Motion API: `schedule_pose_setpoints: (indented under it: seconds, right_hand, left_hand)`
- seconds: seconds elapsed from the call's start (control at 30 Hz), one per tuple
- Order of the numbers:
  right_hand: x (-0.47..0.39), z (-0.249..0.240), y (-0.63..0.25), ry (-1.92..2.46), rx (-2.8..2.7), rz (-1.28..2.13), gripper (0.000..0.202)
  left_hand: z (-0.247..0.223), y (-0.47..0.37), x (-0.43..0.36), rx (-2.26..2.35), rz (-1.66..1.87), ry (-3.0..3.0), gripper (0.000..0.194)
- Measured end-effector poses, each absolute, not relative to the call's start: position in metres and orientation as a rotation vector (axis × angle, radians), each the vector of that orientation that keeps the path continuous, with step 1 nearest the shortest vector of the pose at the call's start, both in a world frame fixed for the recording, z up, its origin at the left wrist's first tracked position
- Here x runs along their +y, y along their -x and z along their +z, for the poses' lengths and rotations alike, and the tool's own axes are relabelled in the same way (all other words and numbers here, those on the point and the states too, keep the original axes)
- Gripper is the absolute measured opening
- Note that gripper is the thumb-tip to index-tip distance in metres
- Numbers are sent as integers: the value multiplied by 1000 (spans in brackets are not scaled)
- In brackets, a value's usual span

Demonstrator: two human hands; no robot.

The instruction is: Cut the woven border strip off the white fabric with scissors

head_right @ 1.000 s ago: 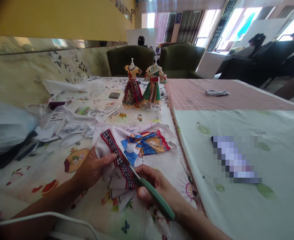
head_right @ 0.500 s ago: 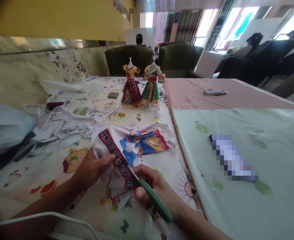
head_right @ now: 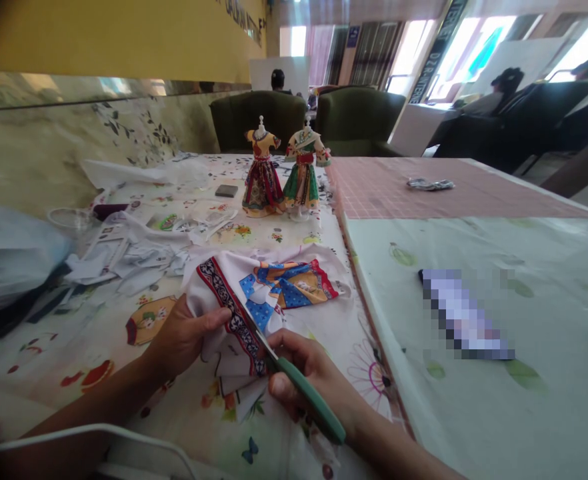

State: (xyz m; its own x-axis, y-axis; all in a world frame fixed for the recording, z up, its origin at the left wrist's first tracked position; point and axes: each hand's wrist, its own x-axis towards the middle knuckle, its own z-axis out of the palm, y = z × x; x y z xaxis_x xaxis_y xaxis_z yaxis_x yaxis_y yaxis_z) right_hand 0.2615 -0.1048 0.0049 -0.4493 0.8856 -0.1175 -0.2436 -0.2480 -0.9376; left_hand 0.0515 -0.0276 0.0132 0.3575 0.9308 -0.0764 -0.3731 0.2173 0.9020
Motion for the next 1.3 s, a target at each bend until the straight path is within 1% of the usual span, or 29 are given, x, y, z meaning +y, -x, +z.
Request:
schedule_pose_setpoints:
  seconds: [0.7,1.0,1.2,1.3]
  right_hand:
    - [-106,4,-262,930,-1181,1793,63]
    - [-105,1,-260,919,-1187,1778,56]
    - [-103,6,-260,881,-1220,1743,66]
    - [-102,9,-260,874,-1251,1730,66]
  left_hand:
    - [9,-49,-25,741,1022,-949,32]
    - [12,-50,-26,712,1034,-929,35]
    - [11,-48,-27,697,1012,-977,31]
    - [12,-49,-27,721,1005,-969,31]
